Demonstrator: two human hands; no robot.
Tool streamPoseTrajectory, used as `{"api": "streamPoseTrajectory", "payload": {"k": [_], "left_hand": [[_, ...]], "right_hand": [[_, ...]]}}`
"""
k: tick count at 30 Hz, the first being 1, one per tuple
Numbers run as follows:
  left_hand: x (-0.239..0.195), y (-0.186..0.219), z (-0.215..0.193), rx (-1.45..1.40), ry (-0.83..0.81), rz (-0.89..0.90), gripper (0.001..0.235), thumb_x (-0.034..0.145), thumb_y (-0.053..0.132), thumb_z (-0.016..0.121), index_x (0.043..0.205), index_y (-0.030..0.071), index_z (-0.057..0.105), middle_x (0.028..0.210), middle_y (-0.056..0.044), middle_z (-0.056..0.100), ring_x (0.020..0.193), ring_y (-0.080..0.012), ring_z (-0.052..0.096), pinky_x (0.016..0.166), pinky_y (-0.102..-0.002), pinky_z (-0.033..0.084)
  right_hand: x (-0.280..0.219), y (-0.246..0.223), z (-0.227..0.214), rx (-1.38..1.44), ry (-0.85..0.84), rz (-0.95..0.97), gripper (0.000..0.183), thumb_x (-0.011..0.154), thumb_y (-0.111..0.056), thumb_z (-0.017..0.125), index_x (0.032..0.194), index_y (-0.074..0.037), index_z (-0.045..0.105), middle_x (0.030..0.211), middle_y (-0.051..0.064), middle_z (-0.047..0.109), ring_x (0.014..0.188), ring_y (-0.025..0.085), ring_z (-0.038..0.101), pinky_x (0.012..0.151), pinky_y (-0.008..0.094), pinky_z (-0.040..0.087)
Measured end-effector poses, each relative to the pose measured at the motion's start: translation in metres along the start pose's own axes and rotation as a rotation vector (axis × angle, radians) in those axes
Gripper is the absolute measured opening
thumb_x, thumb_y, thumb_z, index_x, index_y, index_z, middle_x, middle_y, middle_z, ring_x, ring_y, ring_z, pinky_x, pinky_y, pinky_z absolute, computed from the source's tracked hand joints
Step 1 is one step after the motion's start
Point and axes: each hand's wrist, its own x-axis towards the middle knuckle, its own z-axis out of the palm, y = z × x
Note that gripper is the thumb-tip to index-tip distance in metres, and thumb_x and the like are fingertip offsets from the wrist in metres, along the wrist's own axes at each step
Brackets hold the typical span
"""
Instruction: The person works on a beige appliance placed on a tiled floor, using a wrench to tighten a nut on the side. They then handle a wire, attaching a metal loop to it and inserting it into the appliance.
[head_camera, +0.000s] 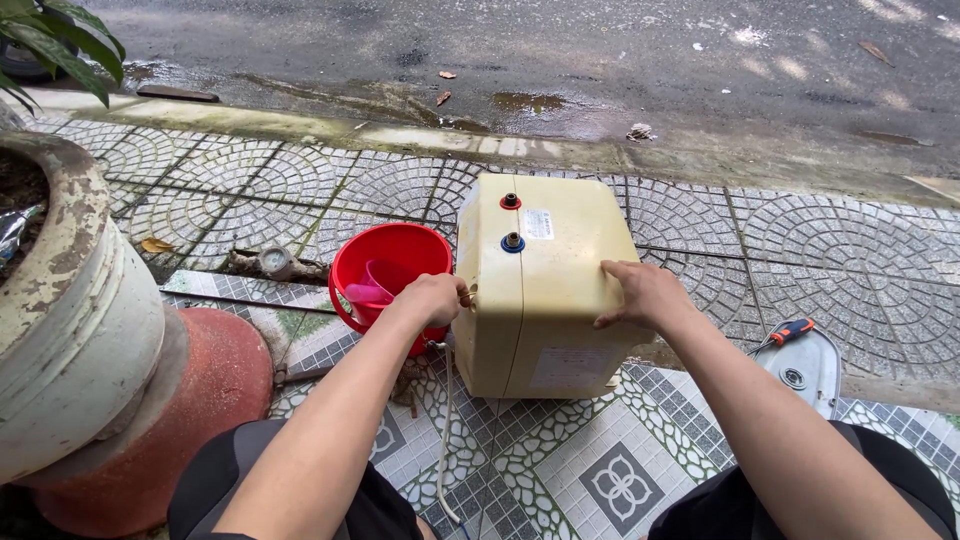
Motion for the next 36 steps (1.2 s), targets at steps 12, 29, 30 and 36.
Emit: {"api": "streamPoseTrajectory", "payload": {"k": [12, 29, 30, 36], "left_hand": [[0.002, 0.0, -0.002, -0.126, 0.117, -0.009, 0.025, 0.099, 0.016, 0.056, 0.119, 0.018, 0.071, 0.113, -0.018, 0.071, 0.118, -0.0395, 0.065, 0.099, -0.053, 0.05], [0.029, -0.016, 0.016, -0.183, 0.052, -0.023, 0.023, 0.098, 0.014, 0.056, 0.113, 0.015, 0.073, 0.097, -0.013, 0.074, 0.107, -0.0337, 0.069, 0.096, -0.048, 0.05], [0.036, -0.021, 0.02, -0.212, 0.04, -0.03, 0.022, 0.098, 0.014, 0.057, 0.112, 0.015, 0.074, 0.092, -0.01, 0.075, 0.104, -0.0321, 0.07, 0.095, -0.047, 0.05], [0.079, -0.041, 0.045, -0.245, -0.004, -0.044, 0.02, 0.092, 0.015, 0.059, 0.1, 0.019, 0.077, 0.083, -0.004, 0.077, 0.1, -0.0311, 0.071, 0.093, -0.043, 0.05]], "right_hand": [[-0.027, -0.012, 0.008, 0.866, 0.015, 0.427, 0.112, 0.059, -0.058, 0.092, 0.149, -0.015, 0.041, 0.137, 0.028, 0.058, 0.135, 0.044, 0.051, 0.114, 0.051, 0.039], [-0.043, -0.042, -0.009, 0.981, 0.04, 0.76, 0.104, 0.077, -0.092, 0.058, 0.139, -0.009, 0.061, 0.138, 0.02, 0.061, 0.138, 0.032, 0.049, 0.116, 0.044, 0.035], [-0.054, -0.059, -0.03, 0.987, 0.014, 0.781, 0.104, 0.078, -0.091, 0.055, 0.141, -0.008, 0.06, 0.143, 0.019, 0.058, 0.142, 0.031, 0.046, 0.119, 0.043, 0.032], [-0.035, -0.036, -0.003, 0.945, -0.003, 0.756, 0.108, 0.08, -0.091, 0.052, 0.143, -0.002, 0.057, 0.146, 0.022, 0.056, 0.143, 0.032, 0.044, 0.119, 0.043, 0.032]]}}
